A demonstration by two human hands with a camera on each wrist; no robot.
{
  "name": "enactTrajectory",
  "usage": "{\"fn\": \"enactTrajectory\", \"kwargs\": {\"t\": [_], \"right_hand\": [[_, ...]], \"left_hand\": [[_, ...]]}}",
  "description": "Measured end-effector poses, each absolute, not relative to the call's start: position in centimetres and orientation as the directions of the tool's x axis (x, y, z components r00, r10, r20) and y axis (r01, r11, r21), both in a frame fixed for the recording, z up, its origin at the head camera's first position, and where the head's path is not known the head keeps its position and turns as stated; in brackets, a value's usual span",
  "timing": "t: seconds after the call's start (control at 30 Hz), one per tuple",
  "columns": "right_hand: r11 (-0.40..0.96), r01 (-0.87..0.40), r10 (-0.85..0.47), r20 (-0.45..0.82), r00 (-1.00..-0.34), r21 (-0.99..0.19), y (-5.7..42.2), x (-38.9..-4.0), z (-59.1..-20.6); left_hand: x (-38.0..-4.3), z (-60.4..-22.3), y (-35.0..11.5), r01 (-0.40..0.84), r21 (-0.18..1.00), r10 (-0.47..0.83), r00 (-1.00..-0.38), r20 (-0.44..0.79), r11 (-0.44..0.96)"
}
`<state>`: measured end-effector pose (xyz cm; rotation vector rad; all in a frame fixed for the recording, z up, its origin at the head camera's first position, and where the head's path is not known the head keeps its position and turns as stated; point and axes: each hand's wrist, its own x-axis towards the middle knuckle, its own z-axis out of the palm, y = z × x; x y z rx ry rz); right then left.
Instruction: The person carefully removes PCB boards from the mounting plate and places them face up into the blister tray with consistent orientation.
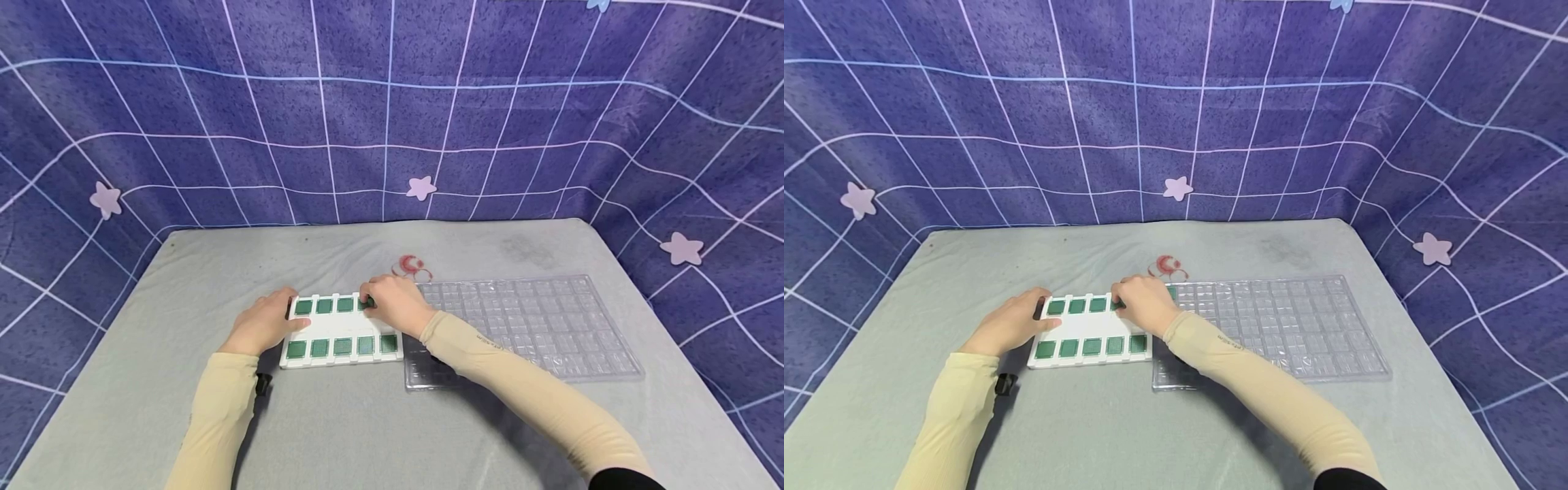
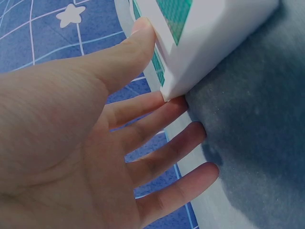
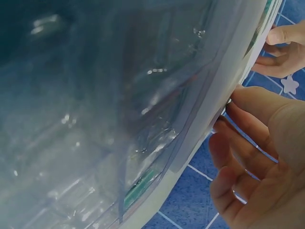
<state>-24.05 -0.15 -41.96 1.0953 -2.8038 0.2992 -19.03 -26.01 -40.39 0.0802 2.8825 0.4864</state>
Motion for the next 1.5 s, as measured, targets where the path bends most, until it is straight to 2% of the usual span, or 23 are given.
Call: {"fn": "enactTrajectory", "kwargs": {"t": [0.27,0.43,0.6,1.1,1.5], "right_hand": [[0.72,-0.666,-0.644,0.173,-0.746,-0.195,0.0,-24.0,-41.7],[0.715,-0.664,-0.629,0.214,-0.747,-0.219,0.7,-24.0,-41.0],[0.718,-0.663,-0.619,0.242,-0.747,-0.212,2.2,-24.2,-40.5],[0.758,-0.586,-0.551,0.199,-0.81,-0.287,7.7,-25.3,-40.9],[0.753,-0.596,-0.547,0.237,-0.803,-0.279,10.4,-25.2,-41.6]], "left_hand": [[-19.1,-40.5,-26.0,0.022,0.324,0.093,-0.974,-0.205,0.946],[-19.1,-40.6,-26.1,0.021,0.324,0.092,-0.974,-0.206,0.946],[-19.1,-40.6,-26.1,0.014,0.328,0.088,-0.973,-0.212,0.945],[-19.0,-40.3,-25.9,0.023,0.331,0.095,-0.974,-0.204,0.943],[-19.0,-40.4,-26.1,0.031,0.326,0.101,-0.975,-0.2,0.945]]}}
